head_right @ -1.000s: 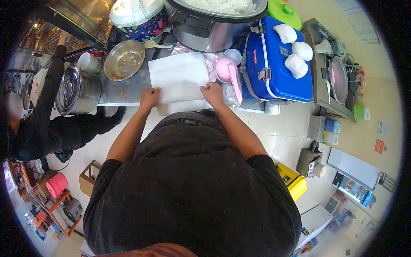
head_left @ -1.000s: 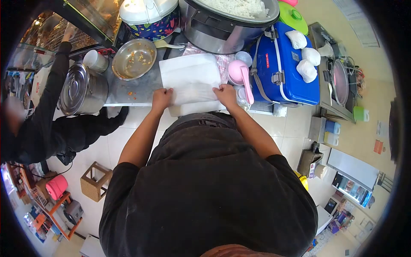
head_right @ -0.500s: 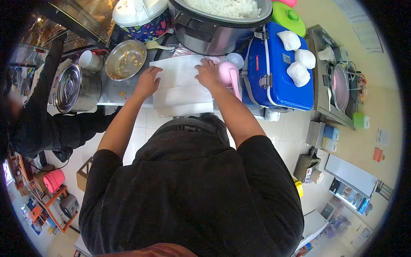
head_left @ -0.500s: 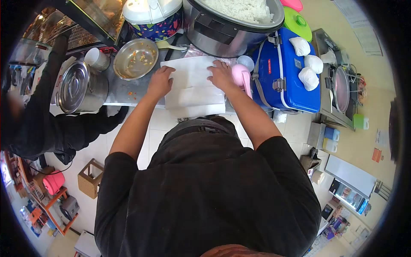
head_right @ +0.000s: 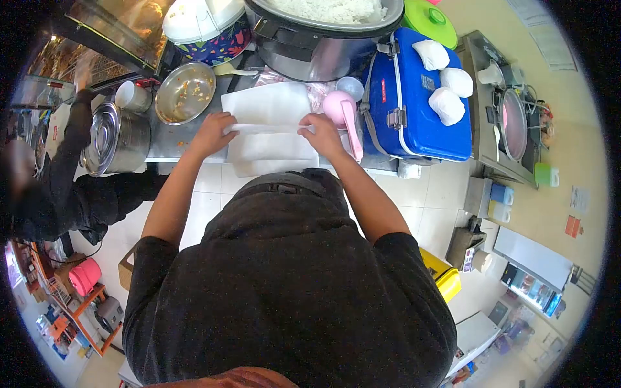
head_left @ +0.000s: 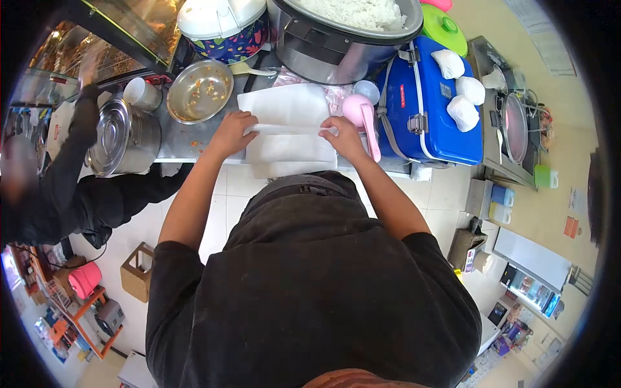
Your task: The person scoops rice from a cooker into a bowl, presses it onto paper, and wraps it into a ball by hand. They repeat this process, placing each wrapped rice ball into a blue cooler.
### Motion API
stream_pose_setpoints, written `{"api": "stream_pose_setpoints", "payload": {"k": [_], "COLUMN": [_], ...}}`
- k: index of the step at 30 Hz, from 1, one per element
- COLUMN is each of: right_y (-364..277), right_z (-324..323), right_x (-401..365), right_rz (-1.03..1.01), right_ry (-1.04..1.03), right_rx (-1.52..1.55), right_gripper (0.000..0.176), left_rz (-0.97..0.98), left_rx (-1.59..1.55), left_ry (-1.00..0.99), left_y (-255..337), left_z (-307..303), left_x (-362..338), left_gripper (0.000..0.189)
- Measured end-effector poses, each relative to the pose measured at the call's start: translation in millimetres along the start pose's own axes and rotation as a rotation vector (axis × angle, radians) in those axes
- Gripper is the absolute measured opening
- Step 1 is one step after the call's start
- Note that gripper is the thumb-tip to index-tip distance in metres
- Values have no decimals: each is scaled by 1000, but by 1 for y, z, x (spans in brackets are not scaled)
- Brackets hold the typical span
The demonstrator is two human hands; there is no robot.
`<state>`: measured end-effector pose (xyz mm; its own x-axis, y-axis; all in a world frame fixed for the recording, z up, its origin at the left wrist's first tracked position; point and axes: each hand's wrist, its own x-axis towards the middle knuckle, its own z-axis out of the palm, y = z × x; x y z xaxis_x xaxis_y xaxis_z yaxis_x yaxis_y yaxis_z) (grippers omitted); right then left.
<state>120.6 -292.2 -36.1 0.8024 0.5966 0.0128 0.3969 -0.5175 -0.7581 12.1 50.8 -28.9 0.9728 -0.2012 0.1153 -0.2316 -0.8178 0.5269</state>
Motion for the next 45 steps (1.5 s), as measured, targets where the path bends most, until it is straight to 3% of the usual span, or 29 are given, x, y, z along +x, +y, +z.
{"api": "stream_pose_setpoints", "payload": {"k": [3, 6, 10, 13, 16, 19, 22, 25, 28, 31, 35, 38, 43, 45], "right_y": [0, 8, 14, 18, 18, 11, 5, 6, 5, 9, 4, 2, 9, -7], "right_z": [4, 11, 24, 29, 27, 23, 17, 20, 19, 23, 21, 19, 21, 21], "right_x": [-15, -31, -48, -51, -50, -48, -48, -49, -52, -53, -57, -60, -66, -60], "right_rz": [48, -160, -184, -206, -170, -121, -128, -105, -60, 11, 73, 41, 1, -280], "right_ry": [26, 79, 134, 166, 176, 178, 125, 130, 172, 203, 229, 255, 328, 275], "right_rx": [23, -77, -77, -74, -53, 29, 25, 49, 84, 130, 164, 100, -126, -146], "right_gripper": [16, 17, 19, 20, 19, 19, 18, 18, 18, 18, 18, 17, 21, 25], "left_rz": [21, -33, -53, -184, -80, -100, -9, 176, 156, 65, 20, 217, 153, 151], "left_rx": [-40, 4, 80, 134, -190, -570, -528, -99, -3, -48, 8, 217, 216, 200], "left_ry": [51, 110, 189, 241, 255, 121, -123, -506, -690, -533, -368, -189, -151, -122], "left_y": [7, 11, 6, -6, -6, 1, 31, 56, 50, 42, 51, 56, 74, 73], "left_z": [2, 15, 28, 24, 7, -1, -13, 0, 24, 34, 47, 63, 59, 60], "left_x": [-18, -41, -57, -52, -16, 23, 66, 82, 72, 47, 14, -12, -47, -55], "left_gripper": [22, 25, 23, 24, 32, 46, 58, 65, 61, 52, 60, 66, 68, 68]}}
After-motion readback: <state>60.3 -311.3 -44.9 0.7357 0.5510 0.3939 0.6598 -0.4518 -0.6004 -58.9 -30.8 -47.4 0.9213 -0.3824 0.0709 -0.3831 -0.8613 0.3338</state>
